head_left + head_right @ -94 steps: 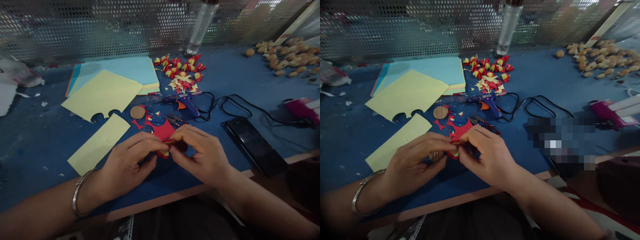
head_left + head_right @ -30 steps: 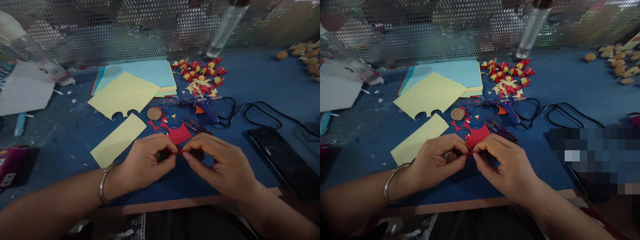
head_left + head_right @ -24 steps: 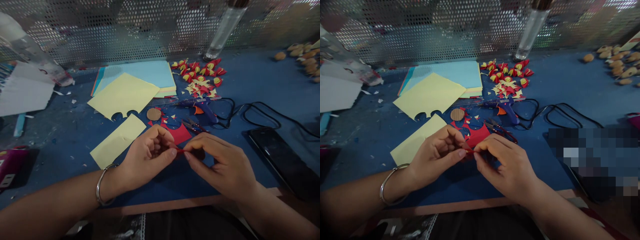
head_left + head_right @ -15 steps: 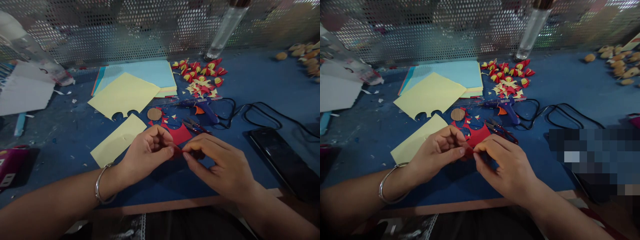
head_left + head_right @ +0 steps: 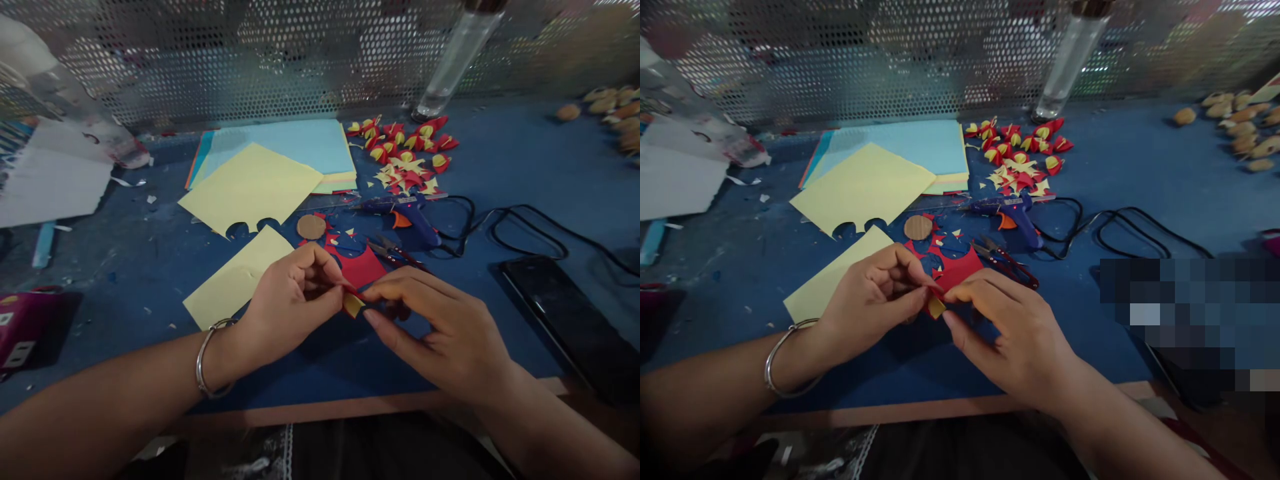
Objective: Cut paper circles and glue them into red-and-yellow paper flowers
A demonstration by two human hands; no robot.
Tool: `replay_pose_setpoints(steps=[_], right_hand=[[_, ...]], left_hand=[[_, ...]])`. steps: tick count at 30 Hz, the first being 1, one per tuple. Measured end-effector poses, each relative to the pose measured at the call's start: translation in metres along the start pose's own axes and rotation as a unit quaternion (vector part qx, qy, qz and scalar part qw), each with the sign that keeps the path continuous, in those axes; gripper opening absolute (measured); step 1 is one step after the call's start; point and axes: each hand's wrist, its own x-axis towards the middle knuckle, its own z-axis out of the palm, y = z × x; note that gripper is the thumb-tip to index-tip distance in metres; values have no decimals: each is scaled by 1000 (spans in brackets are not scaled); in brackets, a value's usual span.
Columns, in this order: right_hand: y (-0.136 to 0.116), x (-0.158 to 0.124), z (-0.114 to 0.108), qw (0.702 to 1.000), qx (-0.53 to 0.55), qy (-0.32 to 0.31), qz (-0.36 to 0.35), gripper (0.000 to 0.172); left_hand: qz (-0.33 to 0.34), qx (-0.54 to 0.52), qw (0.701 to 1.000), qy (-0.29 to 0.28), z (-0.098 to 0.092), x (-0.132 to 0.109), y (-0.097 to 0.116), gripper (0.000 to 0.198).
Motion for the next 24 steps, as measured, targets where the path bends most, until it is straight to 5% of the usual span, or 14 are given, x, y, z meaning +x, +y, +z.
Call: replay_pose_setpoints(steps=[8,24], right_hand=[[0,1,1,999,-25,21,-5,8],[-2,2,2,998,-47,40,1,9]], left_hand=[[53,49,997,-24,2,-8,-3,15],[-28,-35,999,-14,5,-7,-2,33]])
